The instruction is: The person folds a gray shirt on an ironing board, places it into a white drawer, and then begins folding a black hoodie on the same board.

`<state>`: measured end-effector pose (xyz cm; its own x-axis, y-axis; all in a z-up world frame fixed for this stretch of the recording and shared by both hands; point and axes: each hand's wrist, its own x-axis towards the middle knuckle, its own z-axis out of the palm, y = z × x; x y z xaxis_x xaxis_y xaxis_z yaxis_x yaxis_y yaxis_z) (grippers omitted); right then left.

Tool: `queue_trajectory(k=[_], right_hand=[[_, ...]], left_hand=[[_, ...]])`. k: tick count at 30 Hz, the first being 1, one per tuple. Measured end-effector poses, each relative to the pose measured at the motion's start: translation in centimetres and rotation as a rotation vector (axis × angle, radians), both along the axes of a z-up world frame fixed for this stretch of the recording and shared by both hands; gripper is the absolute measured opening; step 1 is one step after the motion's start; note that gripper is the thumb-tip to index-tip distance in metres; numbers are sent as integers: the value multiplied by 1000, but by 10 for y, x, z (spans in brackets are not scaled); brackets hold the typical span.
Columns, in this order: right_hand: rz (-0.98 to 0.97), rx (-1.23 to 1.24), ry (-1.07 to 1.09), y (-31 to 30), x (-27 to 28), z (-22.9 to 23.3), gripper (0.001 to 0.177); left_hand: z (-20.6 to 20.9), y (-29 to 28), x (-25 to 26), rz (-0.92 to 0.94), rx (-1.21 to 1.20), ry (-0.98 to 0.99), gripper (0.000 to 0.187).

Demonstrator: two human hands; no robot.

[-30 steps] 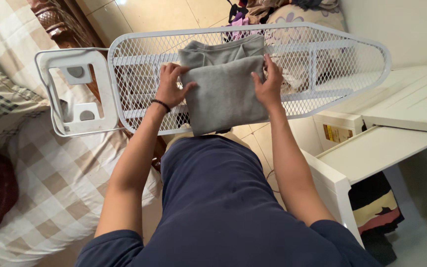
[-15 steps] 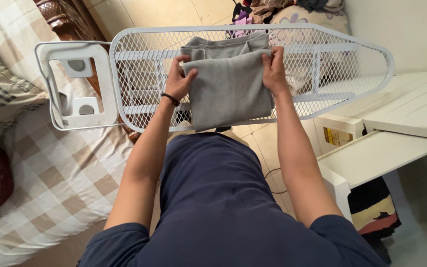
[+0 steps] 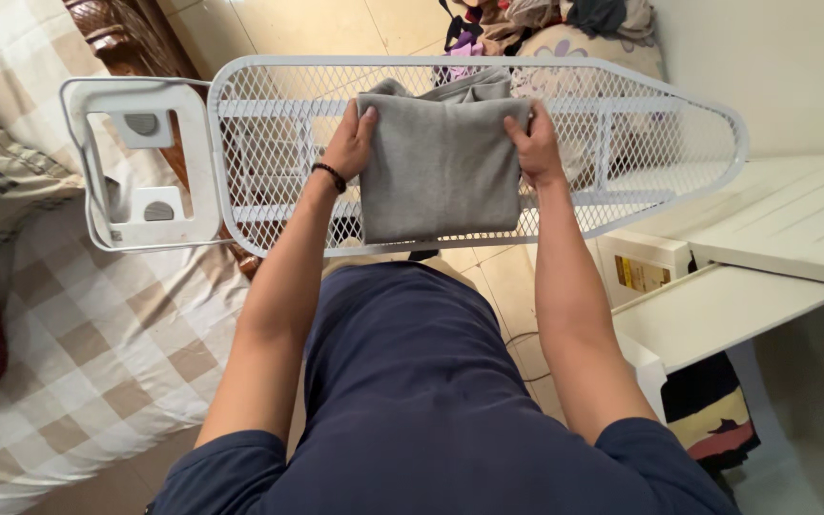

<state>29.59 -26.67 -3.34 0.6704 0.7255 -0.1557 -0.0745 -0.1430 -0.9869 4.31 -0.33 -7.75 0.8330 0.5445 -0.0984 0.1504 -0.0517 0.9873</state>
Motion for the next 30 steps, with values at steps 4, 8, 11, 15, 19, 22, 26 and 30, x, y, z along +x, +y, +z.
queue_trajectory(k=[4,8,11,15,19,22,26,30], right_hand=[[25,-204,-424,17,-3,24,27],[29,-429,-601,46,-6,37,28],[-85,-520,-714,63,-16,32,31],[-254,-767,-774,76,-35,30,38],[-242,-922,-727,77,-39,48,48],[-168,-703,-943,67,-51,57,53],[134,-576,-1208,54,-94,70,57],[386,-793,-1151,60,-112,74,59]], left_hand=[[2,-13,3,235,91,146,34],[15,-15,13,383,18,246,34],[30,-15,33,445,127,466,35],[55,-21,37,453,359,698,39],[93,-12,37,421,410,728,44],[114,-18,24,343,402,639,39],[107,-62,11,39,1053,455,55],[97,-82,13,-173,1015,327,78]])
